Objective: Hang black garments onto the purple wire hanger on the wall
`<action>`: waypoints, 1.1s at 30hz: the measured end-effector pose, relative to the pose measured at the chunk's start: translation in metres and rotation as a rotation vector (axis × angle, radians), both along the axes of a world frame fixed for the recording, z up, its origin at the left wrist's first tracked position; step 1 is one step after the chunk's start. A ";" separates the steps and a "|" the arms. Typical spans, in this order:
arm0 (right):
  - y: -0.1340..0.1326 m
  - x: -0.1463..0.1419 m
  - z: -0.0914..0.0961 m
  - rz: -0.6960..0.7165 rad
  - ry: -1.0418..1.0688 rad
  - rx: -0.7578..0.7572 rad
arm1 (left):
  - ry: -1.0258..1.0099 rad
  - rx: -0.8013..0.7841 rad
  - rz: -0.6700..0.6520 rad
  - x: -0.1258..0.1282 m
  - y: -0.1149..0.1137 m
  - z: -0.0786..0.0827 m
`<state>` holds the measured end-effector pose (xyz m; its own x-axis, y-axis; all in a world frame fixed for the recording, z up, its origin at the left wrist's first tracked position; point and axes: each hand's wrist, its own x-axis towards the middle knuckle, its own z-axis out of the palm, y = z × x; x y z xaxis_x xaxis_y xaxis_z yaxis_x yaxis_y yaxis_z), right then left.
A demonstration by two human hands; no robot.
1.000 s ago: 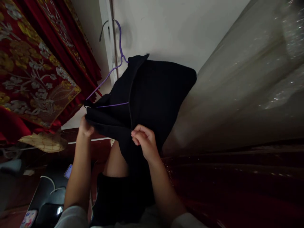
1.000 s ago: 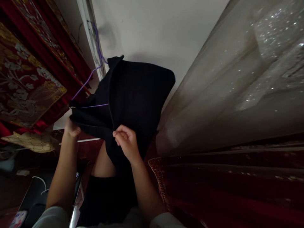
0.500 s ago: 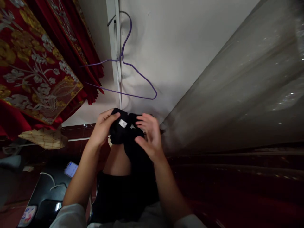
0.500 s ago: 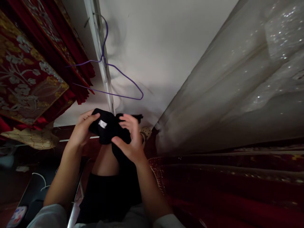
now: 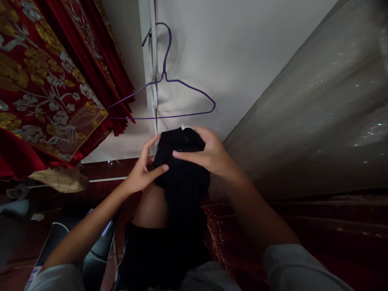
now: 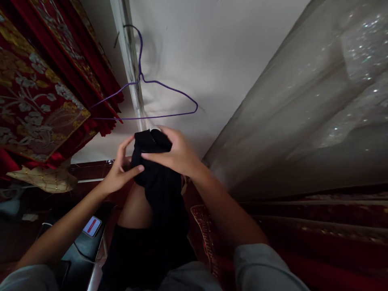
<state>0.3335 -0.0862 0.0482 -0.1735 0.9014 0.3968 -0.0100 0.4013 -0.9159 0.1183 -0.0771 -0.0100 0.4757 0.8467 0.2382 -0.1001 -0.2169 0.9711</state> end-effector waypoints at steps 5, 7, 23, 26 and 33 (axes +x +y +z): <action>0.055 0.008 -0.011 -0.458 0.017 0.268 | 0.166 -0.013 0.113 -0.045 0.004 0.019; 0.085 0.004 -0.026 -0.510 0.068 0.229 | 0.433 0.093 0.065 -0.062 0.006 0.023; 0.116 0.048 -0.063 -0.464 -0.373 -0.008 | 1.261 0.294 -0.115 -0.109 0.017 0.010; 0.091 0.058 -0.052 -0.494 -0.403 0.050 | 1.341 0.620 0.076 -0.104 0.023 0.029; 0.048 0.039 -0.039 -0.434 -0.333 0.111 | 0.834 0.937 0.456 -0.056 0.037 0.091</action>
